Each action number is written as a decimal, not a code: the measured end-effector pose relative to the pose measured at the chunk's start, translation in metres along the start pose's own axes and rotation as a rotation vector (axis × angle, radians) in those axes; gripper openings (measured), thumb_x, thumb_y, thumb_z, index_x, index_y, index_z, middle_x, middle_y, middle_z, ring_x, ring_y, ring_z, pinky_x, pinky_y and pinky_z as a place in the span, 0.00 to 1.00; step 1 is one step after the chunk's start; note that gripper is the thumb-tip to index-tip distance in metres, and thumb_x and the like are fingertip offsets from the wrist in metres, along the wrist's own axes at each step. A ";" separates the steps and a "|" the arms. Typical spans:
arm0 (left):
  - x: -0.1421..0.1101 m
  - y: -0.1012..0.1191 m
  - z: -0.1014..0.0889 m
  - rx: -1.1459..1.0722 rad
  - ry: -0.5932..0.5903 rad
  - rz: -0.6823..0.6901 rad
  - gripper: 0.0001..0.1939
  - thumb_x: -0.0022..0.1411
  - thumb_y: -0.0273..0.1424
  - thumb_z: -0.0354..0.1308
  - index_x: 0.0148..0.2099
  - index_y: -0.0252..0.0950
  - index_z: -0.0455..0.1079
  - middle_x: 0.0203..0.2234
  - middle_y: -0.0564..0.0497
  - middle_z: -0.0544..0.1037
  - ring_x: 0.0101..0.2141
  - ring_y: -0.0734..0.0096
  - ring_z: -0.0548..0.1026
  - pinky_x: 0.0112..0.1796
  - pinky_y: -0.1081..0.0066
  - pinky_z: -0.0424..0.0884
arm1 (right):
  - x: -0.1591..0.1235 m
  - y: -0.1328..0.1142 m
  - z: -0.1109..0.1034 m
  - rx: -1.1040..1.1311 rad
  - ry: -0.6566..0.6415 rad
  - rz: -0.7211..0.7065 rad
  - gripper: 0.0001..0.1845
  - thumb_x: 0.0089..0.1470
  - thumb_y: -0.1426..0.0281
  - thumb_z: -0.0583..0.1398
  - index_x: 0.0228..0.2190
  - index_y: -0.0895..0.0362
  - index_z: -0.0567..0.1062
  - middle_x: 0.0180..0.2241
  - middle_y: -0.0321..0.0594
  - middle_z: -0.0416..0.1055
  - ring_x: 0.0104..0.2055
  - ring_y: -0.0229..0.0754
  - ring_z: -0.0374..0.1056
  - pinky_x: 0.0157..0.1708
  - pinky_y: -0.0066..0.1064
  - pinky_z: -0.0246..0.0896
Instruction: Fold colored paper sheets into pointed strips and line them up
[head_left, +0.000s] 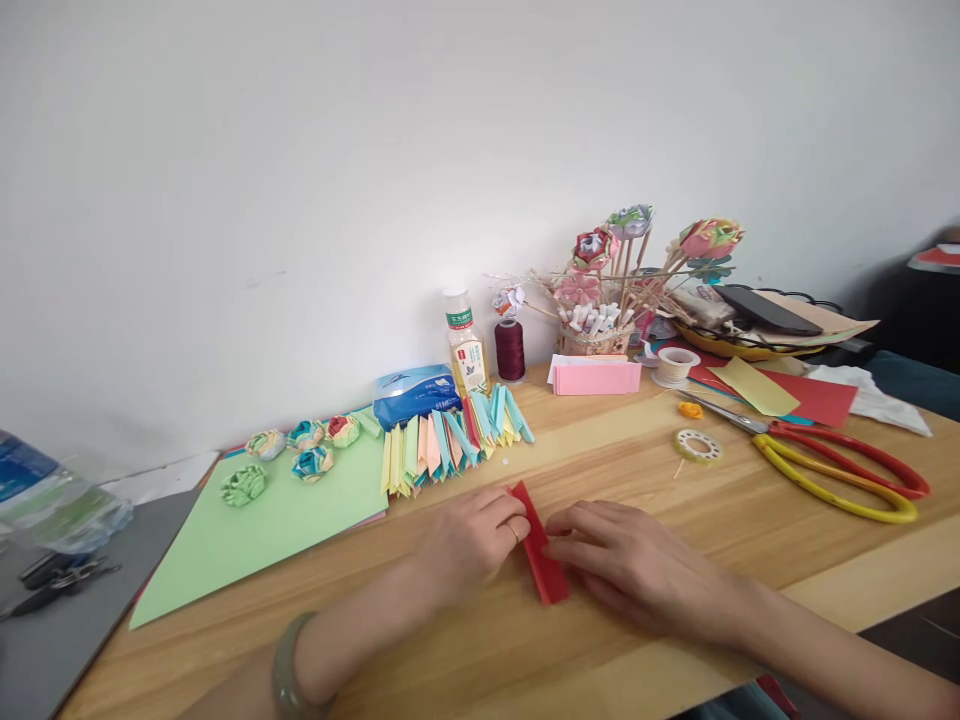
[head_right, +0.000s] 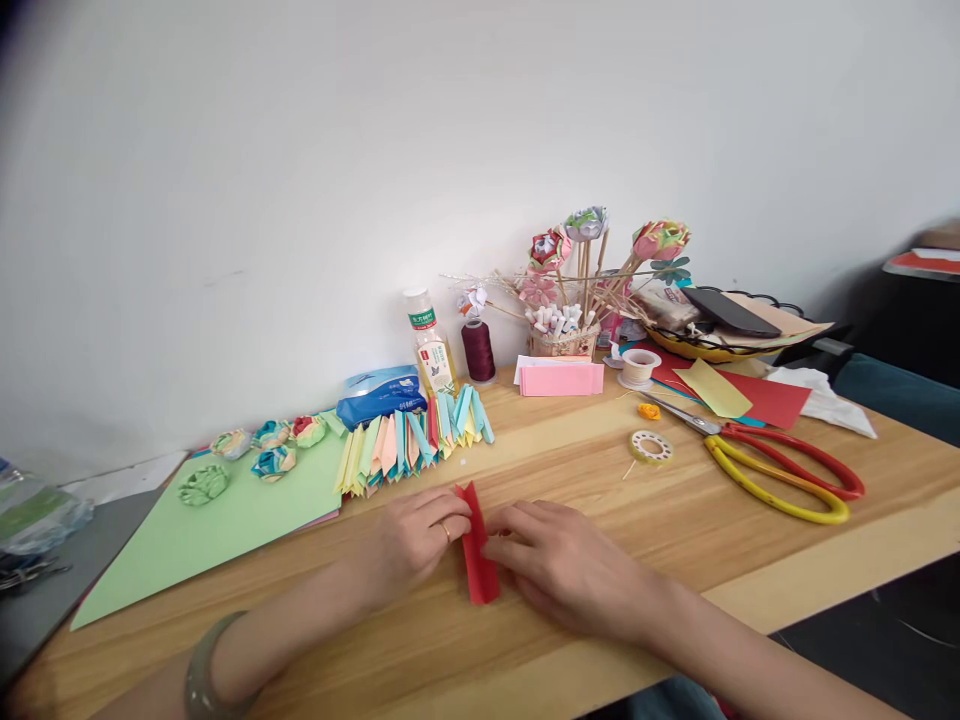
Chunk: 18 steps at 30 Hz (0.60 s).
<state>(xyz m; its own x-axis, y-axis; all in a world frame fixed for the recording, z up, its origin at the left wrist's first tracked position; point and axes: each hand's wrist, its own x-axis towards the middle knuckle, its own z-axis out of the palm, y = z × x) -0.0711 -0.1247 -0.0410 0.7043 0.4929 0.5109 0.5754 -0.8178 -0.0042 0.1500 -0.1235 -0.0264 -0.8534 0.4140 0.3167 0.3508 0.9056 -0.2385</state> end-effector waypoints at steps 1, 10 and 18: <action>0.003 0.000 0.000 -0.020 -0.002 -0.003 0.16 0.68 0.22 0.41 0.35 0.32 0.70 0.32 0.50 0.75 0.36 0.71 0.71 0.38 0.72 0.70 | 0.000 0.001 0.002 -0.088 0.019 -0.024 0.13 0.59 0.77 0.49 0.36 0.58 0.73 0.36 0.43 0.70 0.36 0.41 0.64 0.33 0.32 0.58; -0.015 0.022 0.014 0.164 -0.016 0.200 0.09 0.65 0.24 0.49 0.34 0.33 0.70 0.33 0.48 0.76 0.34 0.71 0.71 0.37 0.69 0.69 | -0.009 -0.003 0.013 -0.444 0.101 -0.018 0.20 0.61 0.77 0.44 0.24 0.58 0.69 0.26 0.41 0.67 0.27 0.42 0.58 0.26 0.35 0.49; -0.021 0.027 0.007 0.154 0.066 0.184 0.08 0.64 0.22 0.51 0.38 0.31 0.72 0.37 0.46 0.78 0.35 0.70 0.73 0.36 0.69 0.71 | -0.006 -0.003 0.008 -0.083 0.018 0.114 0.08 0.58 0.72 0.53 0.33 0.55 0.73 0.33 0.39 0.71 0.35 0.42 0.65 0.34 0.33 0.57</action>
<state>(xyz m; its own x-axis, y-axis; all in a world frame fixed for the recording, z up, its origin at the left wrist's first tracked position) -0.0671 -0.1551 -0.0581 0.7770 0.3156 0.5447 0.5006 -0.8344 -0.2306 0.1510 -0.1299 -0.0350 -0.7997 0.5152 0.3084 0.4762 0.8570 -0.1969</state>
